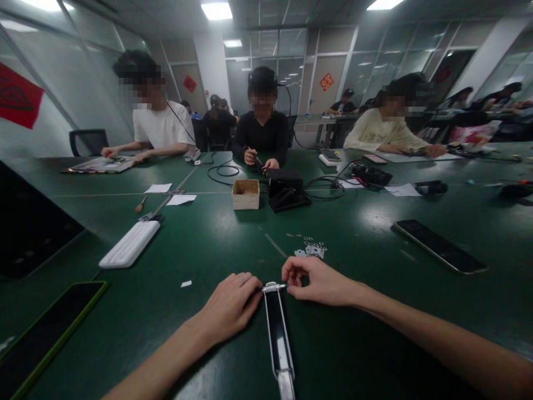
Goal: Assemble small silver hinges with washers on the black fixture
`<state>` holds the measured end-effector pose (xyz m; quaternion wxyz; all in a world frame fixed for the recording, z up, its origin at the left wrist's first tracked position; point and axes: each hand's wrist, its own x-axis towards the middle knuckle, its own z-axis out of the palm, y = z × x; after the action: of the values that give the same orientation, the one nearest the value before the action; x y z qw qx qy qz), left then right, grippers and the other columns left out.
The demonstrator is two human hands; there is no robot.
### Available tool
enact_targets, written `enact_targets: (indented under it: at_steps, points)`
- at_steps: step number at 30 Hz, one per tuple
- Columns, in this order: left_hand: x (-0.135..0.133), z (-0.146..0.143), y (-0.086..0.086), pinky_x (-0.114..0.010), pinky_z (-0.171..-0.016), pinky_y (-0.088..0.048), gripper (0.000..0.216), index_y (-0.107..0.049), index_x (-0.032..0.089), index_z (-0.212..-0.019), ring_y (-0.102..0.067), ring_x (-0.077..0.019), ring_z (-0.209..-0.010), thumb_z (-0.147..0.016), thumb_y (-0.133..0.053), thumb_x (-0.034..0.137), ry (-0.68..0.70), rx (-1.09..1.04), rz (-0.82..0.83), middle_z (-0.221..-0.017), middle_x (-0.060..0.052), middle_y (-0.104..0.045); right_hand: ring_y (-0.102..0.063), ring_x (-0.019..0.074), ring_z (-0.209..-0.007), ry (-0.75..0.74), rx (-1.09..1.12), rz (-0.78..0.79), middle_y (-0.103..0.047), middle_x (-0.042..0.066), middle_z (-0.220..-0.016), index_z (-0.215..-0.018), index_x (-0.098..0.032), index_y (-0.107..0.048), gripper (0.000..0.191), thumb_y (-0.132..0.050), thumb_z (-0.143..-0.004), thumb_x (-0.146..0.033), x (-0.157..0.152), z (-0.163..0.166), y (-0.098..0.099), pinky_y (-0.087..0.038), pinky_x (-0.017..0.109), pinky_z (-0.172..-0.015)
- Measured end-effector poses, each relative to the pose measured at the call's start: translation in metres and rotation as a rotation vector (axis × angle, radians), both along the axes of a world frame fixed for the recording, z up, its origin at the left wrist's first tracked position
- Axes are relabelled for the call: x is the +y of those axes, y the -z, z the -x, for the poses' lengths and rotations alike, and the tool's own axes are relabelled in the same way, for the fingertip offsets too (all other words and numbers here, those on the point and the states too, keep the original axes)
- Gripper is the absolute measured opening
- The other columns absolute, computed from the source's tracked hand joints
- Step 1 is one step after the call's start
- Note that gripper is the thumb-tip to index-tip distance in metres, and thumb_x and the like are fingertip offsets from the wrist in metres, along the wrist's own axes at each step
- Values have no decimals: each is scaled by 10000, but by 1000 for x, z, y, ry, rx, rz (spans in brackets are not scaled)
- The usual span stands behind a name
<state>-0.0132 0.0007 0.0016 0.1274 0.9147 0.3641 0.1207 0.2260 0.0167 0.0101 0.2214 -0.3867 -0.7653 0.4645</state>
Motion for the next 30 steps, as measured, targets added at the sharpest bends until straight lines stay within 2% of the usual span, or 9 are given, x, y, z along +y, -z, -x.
enact_targets:
  at_steps: [8,21,30]
  points:
    - [1,-1,-1,-316,-678,-434,131,-540,182,-937,-569,-200,-755,-929,-410,172,-3,7,0,-867,-49,-608,-536,112,-682,-41,-73,-180,-616,-7,-786,-871,-163,-613,172,-612,-707,-110,-3,3,-8,-446,235,-628]
    - [0,-1,-4,-306,-674,-437,141,-540,185,-938,-570,-193,-748,-936,-399,182,-6,12,0,-864,-48,-612,-556,119,-695,-28,-44,-157,-628,3,-814,-893,-162,-597,186,-599,-725,-82,-2,2,-8,-471,249,-642]
    - [0,0,-2,-311,-678,-436,138,-543,182,-947,-565,-196,-753,-932,-406,173,-5,22,0,-877,-50,-612,-569,123,-735,6,-2,-261,-630,18,-867,-876,-163,-592,156,-617,-743,-86,-5,5,-5,-489,254,-675]
